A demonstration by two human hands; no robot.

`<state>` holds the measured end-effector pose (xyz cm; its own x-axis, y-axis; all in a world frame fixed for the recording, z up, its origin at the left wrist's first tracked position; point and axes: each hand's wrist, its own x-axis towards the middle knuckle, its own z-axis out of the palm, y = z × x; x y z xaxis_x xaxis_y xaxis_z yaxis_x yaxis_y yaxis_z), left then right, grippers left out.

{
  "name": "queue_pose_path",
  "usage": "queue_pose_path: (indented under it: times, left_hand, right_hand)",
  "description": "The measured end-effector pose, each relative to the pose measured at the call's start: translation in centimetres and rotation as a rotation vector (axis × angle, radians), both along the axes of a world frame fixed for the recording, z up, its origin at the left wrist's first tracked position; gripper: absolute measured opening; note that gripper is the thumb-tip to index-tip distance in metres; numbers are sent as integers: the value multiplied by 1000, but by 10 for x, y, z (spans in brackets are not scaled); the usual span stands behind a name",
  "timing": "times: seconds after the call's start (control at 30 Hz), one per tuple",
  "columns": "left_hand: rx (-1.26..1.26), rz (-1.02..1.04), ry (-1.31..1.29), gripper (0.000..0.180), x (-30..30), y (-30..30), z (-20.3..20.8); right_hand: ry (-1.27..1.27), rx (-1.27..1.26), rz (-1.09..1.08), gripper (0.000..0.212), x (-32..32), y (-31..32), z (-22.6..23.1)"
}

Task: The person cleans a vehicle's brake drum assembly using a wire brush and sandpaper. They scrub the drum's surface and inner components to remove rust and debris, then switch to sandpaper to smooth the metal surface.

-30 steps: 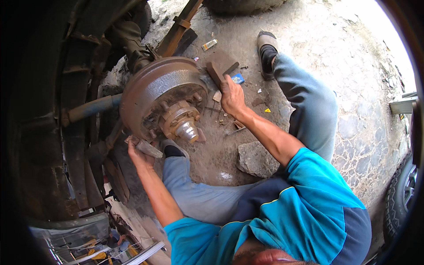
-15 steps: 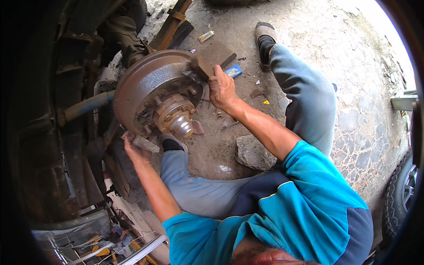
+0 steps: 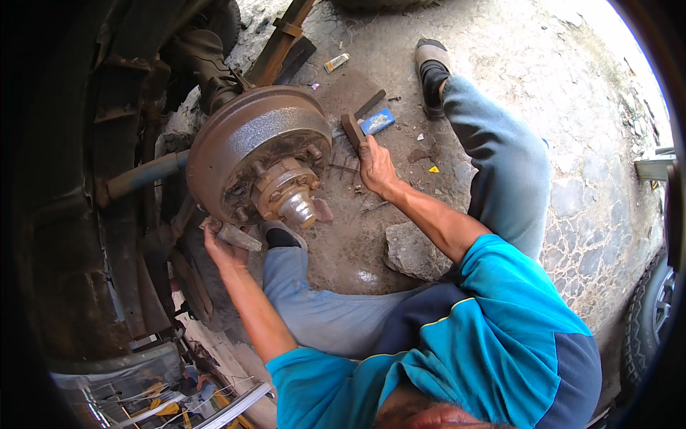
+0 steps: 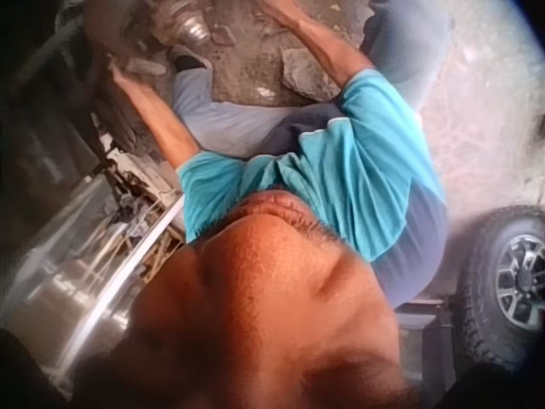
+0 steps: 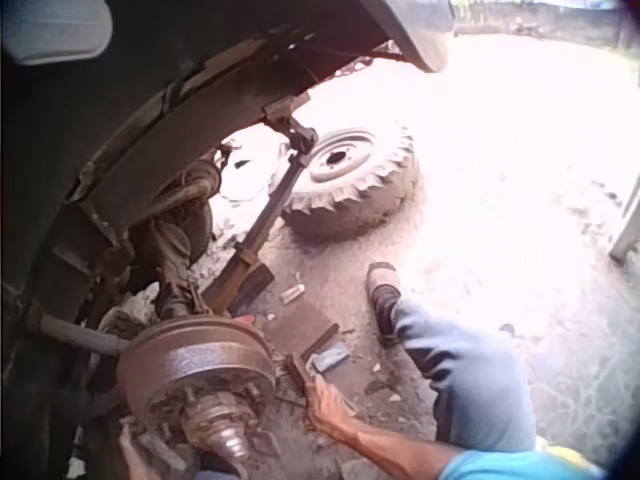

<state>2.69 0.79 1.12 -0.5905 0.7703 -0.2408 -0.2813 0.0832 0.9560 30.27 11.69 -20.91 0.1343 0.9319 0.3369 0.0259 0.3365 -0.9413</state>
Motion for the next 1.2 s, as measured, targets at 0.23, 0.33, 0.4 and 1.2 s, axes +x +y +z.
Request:
queue_pose_path:
  times: [0.23,0.33,0.4,1.2]
  left_hand:
    - [10,-3,-36,46,2,-8,3]
    - [27,-30,-31,44,2,-4,-1]
    - [34,-30,-38,43,-6,-2,-5]
    - [29,-40,-28,42,-19,-7,-10]
  right_hand:
    - [49,91,6,44,-1,20,65]
    - [-27,-46,44,43,2,-4,4]
    - [35,-46,37,45,-1,12,23]
    - [177,-395,123,53,10,5,81]
